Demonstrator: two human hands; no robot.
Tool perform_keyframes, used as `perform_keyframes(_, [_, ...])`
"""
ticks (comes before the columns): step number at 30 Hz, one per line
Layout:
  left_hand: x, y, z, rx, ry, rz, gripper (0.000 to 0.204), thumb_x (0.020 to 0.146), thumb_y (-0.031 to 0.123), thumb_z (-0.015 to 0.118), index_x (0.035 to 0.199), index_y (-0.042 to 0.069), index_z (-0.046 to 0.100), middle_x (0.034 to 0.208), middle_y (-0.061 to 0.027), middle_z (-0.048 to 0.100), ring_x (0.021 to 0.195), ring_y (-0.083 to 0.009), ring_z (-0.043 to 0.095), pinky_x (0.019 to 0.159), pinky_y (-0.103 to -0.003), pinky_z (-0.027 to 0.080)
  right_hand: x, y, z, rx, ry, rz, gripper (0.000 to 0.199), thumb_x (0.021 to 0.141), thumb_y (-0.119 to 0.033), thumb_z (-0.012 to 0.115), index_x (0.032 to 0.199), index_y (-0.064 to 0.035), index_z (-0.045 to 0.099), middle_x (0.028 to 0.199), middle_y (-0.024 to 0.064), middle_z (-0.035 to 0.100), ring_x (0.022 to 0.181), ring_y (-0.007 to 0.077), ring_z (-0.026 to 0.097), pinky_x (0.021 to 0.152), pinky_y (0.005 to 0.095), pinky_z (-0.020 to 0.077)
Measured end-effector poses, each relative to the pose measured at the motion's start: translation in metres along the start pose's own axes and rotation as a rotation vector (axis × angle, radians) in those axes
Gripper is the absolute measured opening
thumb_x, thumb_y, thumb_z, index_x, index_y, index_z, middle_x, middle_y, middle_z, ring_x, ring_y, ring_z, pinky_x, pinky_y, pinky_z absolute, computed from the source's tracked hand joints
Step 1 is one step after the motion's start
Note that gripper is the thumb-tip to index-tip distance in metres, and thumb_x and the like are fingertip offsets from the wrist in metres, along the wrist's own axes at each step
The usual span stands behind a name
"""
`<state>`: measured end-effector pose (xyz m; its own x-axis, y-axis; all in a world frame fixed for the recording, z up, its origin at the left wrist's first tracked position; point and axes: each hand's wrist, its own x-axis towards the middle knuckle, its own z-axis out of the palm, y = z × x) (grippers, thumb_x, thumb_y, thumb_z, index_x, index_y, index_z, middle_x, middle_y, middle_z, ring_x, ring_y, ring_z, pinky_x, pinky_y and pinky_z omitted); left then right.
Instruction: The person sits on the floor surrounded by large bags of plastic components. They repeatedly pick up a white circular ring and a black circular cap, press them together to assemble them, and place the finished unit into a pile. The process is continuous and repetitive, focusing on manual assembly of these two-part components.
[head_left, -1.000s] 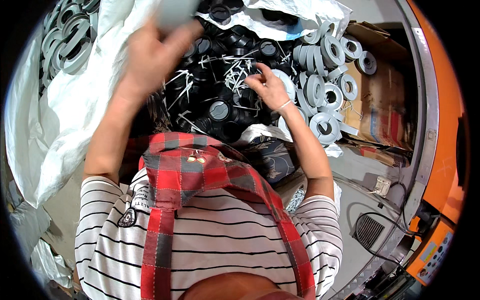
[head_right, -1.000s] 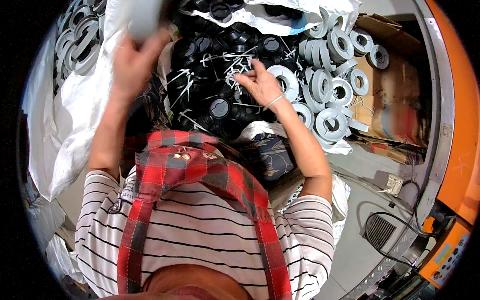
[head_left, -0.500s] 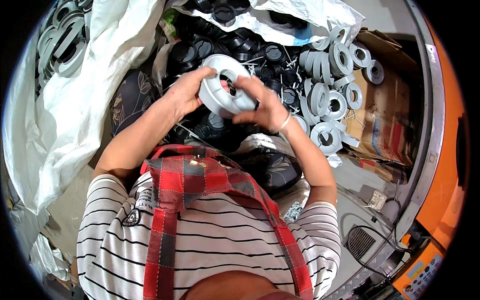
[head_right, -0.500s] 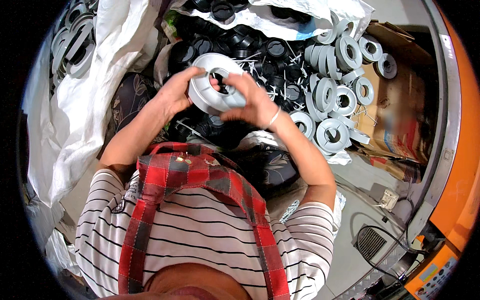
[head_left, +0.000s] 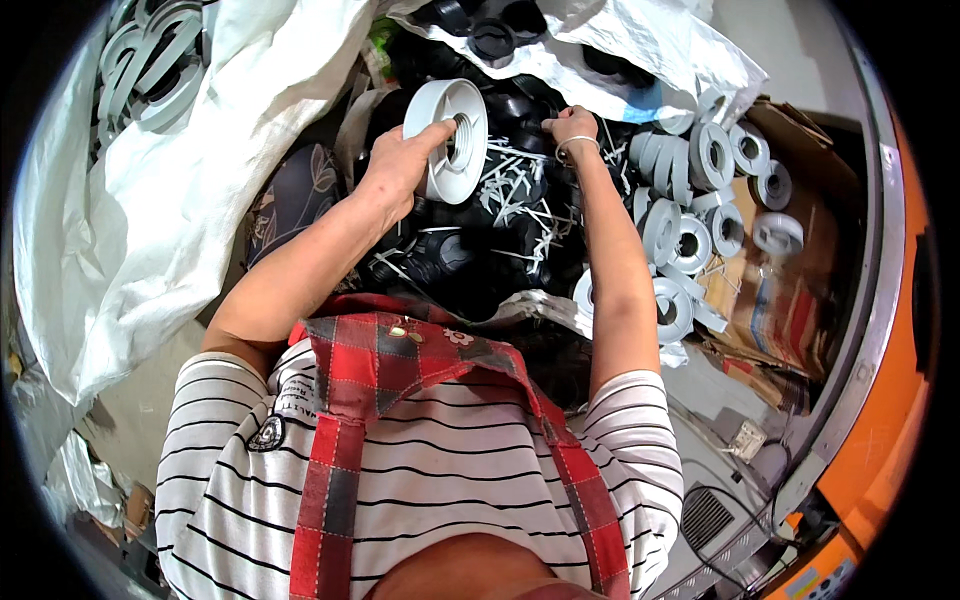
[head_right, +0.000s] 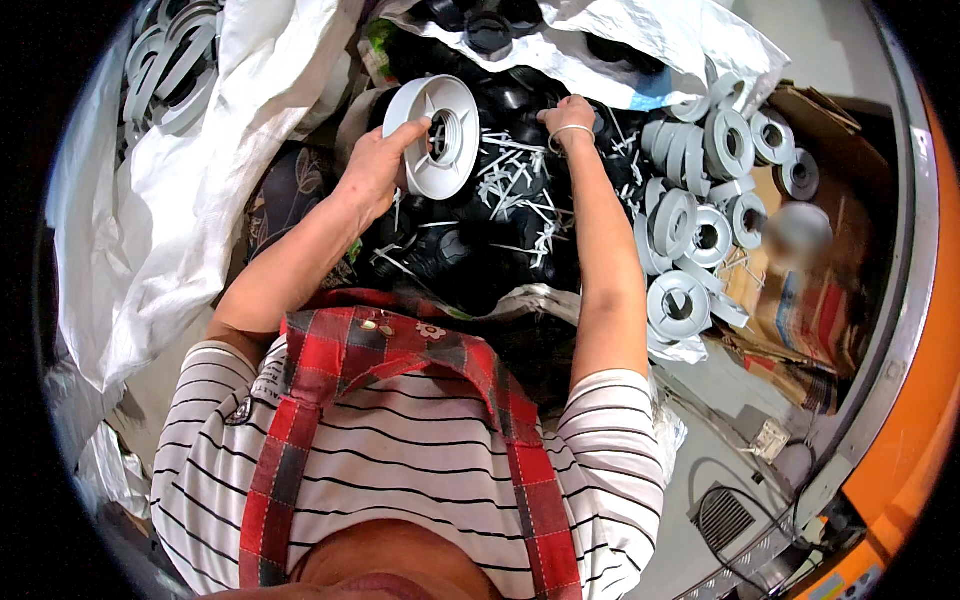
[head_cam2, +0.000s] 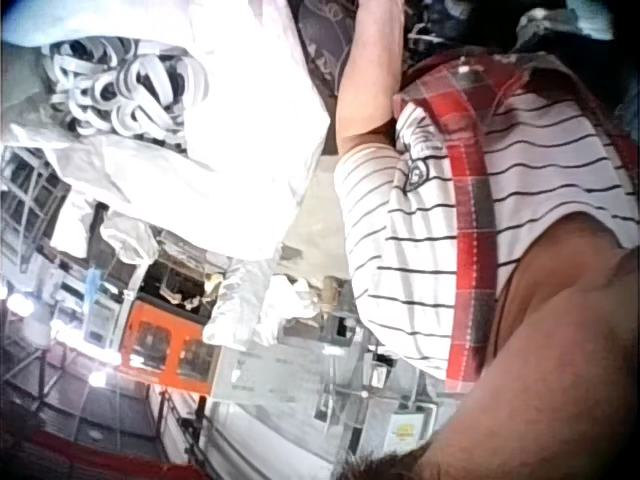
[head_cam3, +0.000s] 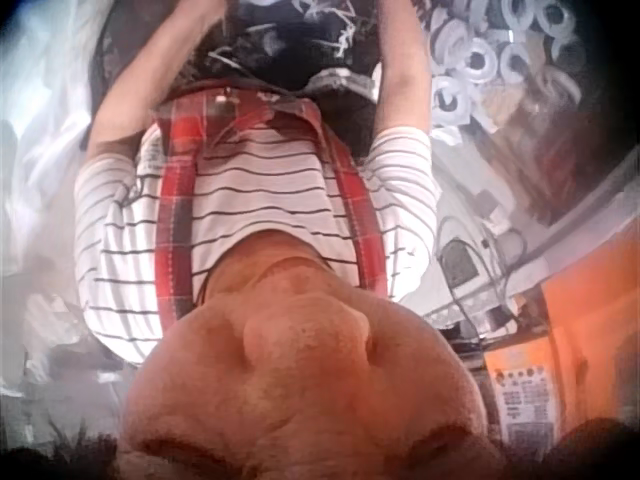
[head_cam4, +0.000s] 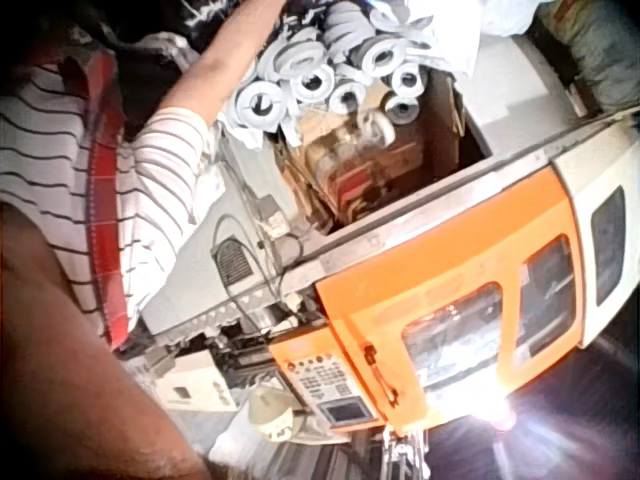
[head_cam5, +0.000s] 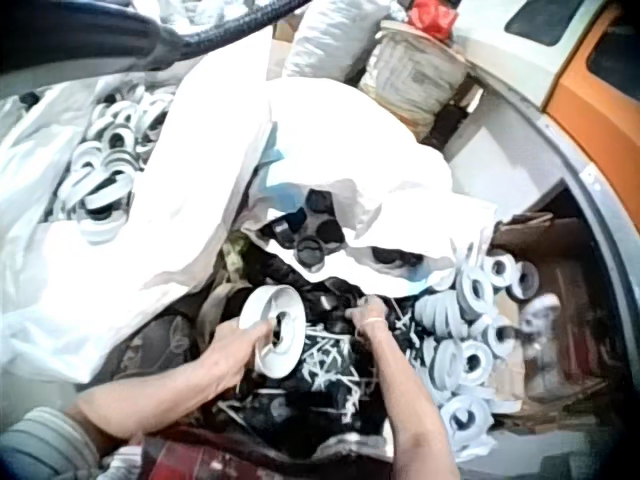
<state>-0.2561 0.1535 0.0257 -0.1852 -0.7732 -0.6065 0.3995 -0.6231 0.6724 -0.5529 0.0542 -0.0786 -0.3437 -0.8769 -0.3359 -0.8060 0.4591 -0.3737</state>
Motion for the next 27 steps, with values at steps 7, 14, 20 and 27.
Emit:
perform_keyframes(7, [-0.005, -0.001, 0.001, -0.597, -0.115, -0.086, 0.038, 0.086, 0.01, 0.049, 0.12, -0.006, 0.042, 0.112, -0.0188, 0.055, 0.099, -0.0259, 0.06, 0.085, -0.04, 0.052, -0.116, 0.0, -0.055, 0.571, 0.128, -0.144, 0.025, 0.08, -0.011, 0.057, 0.101, 0.0025, 0.06, 0.085, 0.0165, 0.065, 0.075, 0.0264, 0.065, 0.071, 0.0338, 0.0516])
perform_keyframes(14, [-0.039, -0.033, 0.023, -0.008, -0.417, 0.094, 0.034, 0.092, 0.016, 0.042, 0.123, 0.002, 0.047, 0.114, -0.008, 0.056, 0.096, -0.0144, 0.056, 0.085, -0.03, 0.043, -0.227, -0.064, -0.036, 1.391, -0.272, -0.066, 0.027, 0.096, -0.016, 0.036, 0.097, 0.0024, 0.056, 0.081, 0.0118, 0.063, 0.065, 0.0205, 0.062, 0.054, 0.0325, 0.0548])
perform_keyframes(20, [-0.082, -0.028, 0.022, 0.071, -0.363, 0.373, 0.04, 0.092, 0.034, 0.055, 0.11, -0.001, 0.051, 0.09, -0.0082, 0.062, 0.076, -0.0154, 0.061, 0.069, -0.027, 0.051, -0.251, -0.078, -0.036, 1.043, -0.069, -0.086, 0.019, 0.091, -0.012, 0.051, 0.091, 0.005, 0.058, 0.068, 0.0086, 0.06, 0.053, 0.0158, 0.058, 0.04, 0.0262, 0.0478])
perform_keyframes(27, [-0.087, -0.024, 0.009, -0.227, -0.474, 0.017, 0.042, 0.092, 0.031, 0.055, 0.117, -0.002, 0.051, 0.101, -0.0087, 0.062, 0.088, -0.0169, 0.063, 0.08, -0.033, 0.052, -0.255, -0.052, -0.055, 0.192, 0.508, -0.612, 0.02, 0.085, -0.018, 0.057, 0.09, 0.0004, 0.062, 0.084, 0.02, 0.061, 0.08, 0.0356, 0.06, 0.073, 0.0409, 0.0478])
